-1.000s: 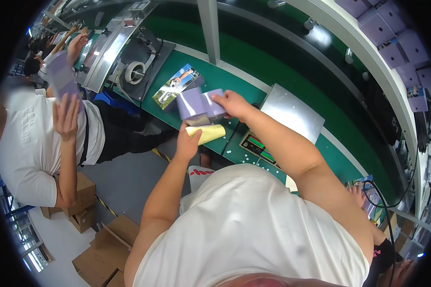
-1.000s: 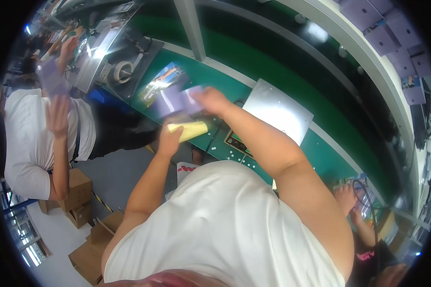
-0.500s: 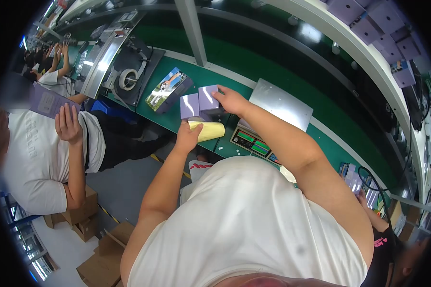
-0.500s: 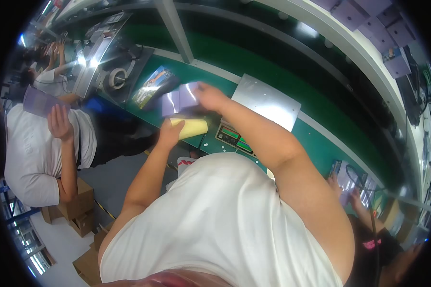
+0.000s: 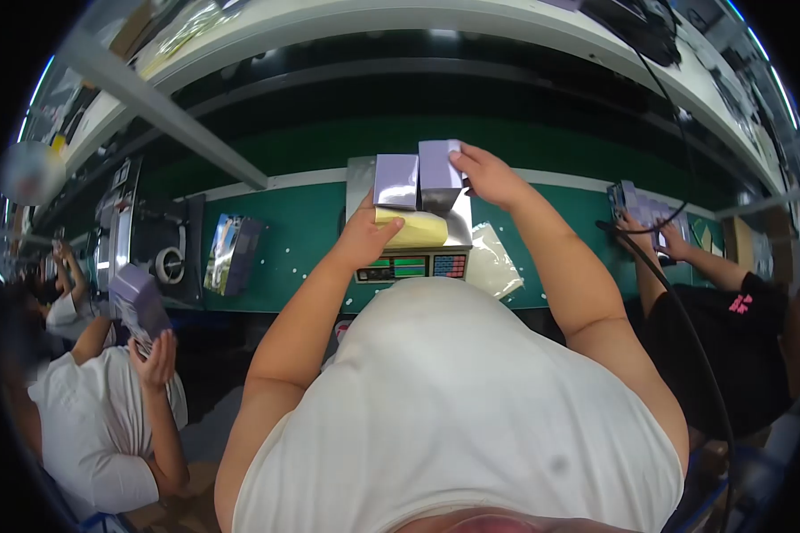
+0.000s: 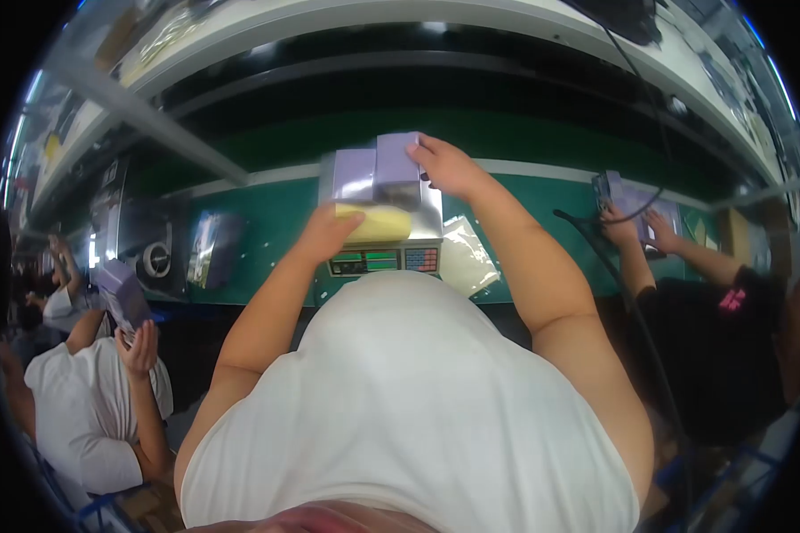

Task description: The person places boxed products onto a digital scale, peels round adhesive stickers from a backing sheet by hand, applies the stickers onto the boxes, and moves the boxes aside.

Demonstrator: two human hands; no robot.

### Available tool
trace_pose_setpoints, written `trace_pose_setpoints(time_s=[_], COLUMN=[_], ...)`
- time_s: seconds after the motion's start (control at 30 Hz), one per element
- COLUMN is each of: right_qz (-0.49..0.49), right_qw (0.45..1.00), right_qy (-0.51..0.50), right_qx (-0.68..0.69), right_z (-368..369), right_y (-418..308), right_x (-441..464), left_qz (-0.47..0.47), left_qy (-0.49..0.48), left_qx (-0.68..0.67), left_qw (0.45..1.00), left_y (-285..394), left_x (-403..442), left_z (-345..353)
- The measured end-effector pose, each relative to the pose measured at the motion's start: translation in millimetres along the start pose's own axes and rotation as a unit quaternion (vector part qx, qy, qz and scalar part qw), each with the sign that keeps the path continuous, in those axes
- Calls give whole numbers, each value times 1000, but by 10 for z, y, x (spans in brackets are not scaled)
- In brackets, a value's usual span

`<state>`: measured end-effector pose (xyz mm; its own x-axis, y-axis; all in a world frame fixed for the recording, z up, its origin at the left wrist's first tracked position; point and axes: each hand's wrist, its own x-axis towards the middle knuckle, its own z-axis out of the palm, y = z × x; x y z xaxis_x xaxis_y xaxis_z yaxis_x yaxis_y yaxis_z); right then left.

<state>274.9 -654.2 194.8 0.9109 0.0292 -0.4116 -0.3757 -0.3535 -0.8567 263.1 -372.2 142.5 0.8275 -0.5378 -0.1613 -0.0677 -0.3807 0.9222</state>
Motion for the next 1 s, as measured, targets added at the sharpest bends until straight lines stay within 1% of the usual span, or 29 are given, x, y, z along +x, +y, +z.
trace_pose_setpoints(time_s=[0.13, 0.17, 0.23, 0.27, 0.3, 0.33, 0.37, 0.4, 0.43, 0.47, 0.5, 0.53, 0.6, 0.63, 0.73, 0.77, 0.87, 0.9, 1.0], right_qz=[7, 12, -34, -56, -52, -89, -126, -167, -168, -218, -268, -269, -428, -431, -466, -467, -505, -505, -507], right_qw=[998, 998, 991, 984, 985, 976, 965, 952, 953, 950, 944, 945, 875, 873, 848, 848, 818, 818, 814], right_qy=[60, 62, 116, 142, 141, 173, 203, 230, 221, 180, 137, 125, 75, 71, 41, 39, 50, 49, 35], right_qx=[18, 24, -50, -89, -87, -96, -107, -118, -120, -129, -137, -137, -214, -216, -248, -248, -272, -271, -281], right_z=[-30, -23, -19, -14, -18, -37, -45, -19, 52, 146, 242, 355, 540, 584, 690, 720, 769, 781, 799], right_y=[130, 199, 339, 395, 384, 302, 182, 70, -13, -82, -129, -171, -296, -363, -504, -524, -560, -559, -572], right_x=[-115, -115, -51, -36, -118, -302, -510, -664, -794, -944, -1050, -1116, -1163, -1152, -1138, -1118, -1052, -1046, -1040], left_qz=[23, 35, 60, 56, 67, 76, 71, 41, 10, -25, -36, -46, -52, -51, 1, 0, 35, 34, 32], left_qy=[-5, 26, 88, 84, 104, 125, 124, 106, 90, 76, 85, 86, 85, 90, 63, 65, 75, 76, 62], left_qx=[2, 1, -1, -1, -40, -81, -83, -66, -51, -37, -40, -65, -115, -118, -142, -143, -78, -78, -5], left_qw=[1000, 999, 994, 995, 991, 986, 986, 991, 995, 996, 995, 993, 988, 988, 988, 988, 994, 993, 998], left_y=[-84, -114, -104, -72, 1, 82, 161, 243, 308, 351, 387, 436, 554, 603, 743, 774, 852, 870, 939], left_x=[6, -62, -229, -354, -518, -659, -767, -872, -981, -1094, -1158, -1160, -1066, -1031, -973, -960, -946, -955, -981], left_z=[80, 26, -104, -168, -239, -297, -347, -405, -450, -479, -469, -417, -301, -274, -196, -180, -144, -149, -178])
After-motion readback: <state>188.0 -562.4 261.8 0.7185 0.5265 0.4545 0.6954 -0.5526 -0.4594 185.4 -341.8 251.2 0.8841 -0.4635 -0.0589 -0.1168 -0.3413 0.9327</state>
